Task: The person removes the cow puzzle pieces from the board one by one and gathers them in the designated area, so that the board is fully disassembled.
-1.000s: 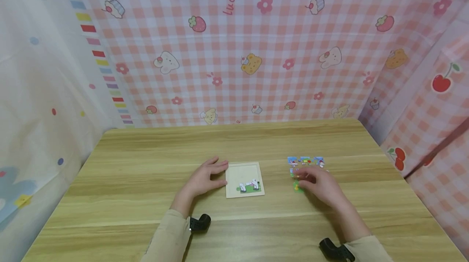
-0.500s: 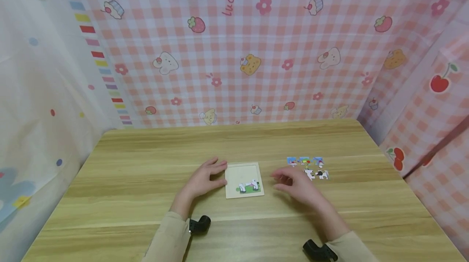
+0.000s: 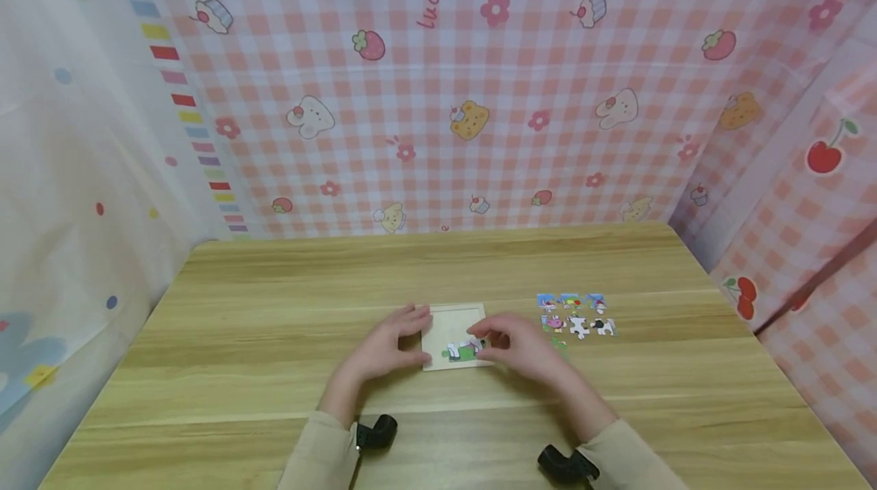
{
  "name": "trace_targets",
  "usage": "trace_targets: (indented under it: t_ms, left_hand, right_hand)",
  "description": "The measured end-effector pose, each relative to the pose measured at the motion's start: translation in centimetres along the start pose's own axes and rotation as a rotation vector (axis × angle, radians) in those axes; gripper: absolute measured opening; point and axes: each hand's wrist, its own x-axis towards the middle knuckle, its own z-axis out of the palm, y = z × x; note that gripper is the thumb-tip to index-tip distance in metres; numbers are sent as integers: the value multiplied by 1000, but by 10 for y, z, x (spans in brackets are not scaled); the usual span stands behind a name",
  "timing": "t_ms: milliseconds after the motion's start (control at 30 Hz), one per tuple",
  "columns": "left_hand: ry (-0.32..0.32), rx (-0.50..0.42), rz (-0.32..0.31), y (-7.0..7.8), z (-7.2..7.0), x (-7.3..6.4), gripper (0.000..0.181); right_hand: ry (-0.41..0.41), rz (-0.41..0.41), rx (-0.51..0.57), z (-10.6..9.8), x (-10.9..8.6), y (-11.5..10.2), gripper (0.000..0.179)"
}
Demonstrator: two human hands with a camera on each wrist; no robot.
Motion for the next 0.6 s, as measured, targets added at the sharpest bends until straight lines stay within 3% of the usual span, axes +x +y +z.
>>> trace_targets:
  t_ms: [233,600]
  left_hand:
    - [-19,-11,-7,2,3,-1,67]
    - [-32,48,14,-1,4,-1,65]
  right_hand:
    - [-30,-8,-14,9,8,-3,30]
    - [-52,-13,-42,15,17,-8,28]
